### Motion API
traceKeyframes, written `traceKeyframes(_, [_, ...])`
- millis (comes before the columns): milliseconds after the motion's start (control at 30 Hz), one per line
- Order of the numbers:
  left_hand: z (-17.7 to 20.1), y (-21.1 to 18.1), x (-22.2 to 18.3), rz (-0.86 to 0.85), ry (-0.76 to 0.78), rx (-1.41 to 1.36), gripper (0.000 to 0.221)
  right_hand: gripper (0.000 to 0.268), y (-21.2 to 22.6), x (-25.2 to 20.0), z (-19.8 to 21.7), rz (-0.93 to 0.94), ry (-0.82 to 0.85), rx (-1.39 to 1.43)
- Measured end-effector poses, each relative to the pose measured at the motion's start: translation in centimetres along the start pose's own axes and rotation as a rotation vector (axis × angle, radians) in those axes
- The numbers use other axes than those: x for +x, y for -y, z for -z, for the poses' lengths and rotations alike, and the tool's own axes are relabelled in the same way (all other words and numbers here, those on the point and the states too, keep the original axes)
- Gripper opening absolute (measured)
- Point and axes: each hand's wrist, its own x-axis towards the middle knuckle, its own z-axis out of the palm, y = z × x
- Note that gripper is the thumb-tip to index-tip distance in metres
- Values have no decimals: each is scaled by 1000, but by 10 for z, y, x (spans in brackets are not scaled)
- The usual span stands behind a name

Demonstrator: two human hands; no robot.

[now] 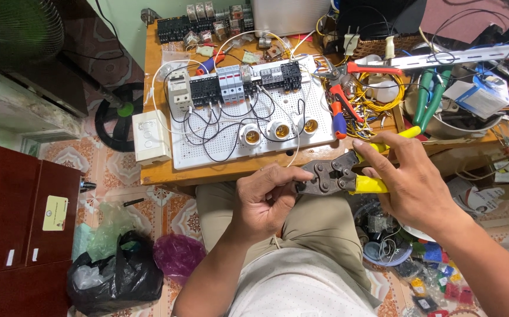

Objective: Assembling and wiring electrical relay connections on a test board using various tools like wire strippers, crimpers, and screwdrivers.

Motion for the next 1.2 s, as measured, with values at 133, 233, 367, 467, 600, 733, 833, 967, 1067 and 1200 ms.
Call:
traceKeyframes(133, [1, 1, -2, 4, -2, -9, 21, 77, 1, 2, 0, 3, 12, -8])
traceKeyframes(233, [1, -1, -1, -15, 4, 27, 28, 78, 2, 3, 0, 2, 31, -2])
traceKeyframes(367, [1, 0, -2, -21, -1, 20, 31, 81, 2, 3, -1, -1, 41, 11])
traceKeyframes(467, [1, 0, -3, 8, -2, 9, 21, 76, 3, 3, -2, -3, 23, 16])
traceKeyframes(600, [1, -2, -2, -9, 3, 2, 38, 71, 4, 4, -4, -5, 15, 9])
traceKeyframes(733, [1, -3, -1, -13, 3, 37, 39, 59, 6, 5, -5, -18, -11, -15])
traceKeyframes(833, [1, -4, -1, -11, 7, 58, 38, 48, 8, 8, -4, 10, -57, -54])
traceKeyframes(967, [-1, -3, -1, -67, -3, 101, 34, 48, 10, 14, -6, 71, -102, 69])
traceKeyframes(1067, [-2, -6, 2, -45, -7, 137, 24, 44, -4, 2, -27, 63, -53, 188])
traceKeyframes(1200, [-5, -8, -1, -41, 29, 120, 24, 66, -26, -23, -62, -14, 58, 253])
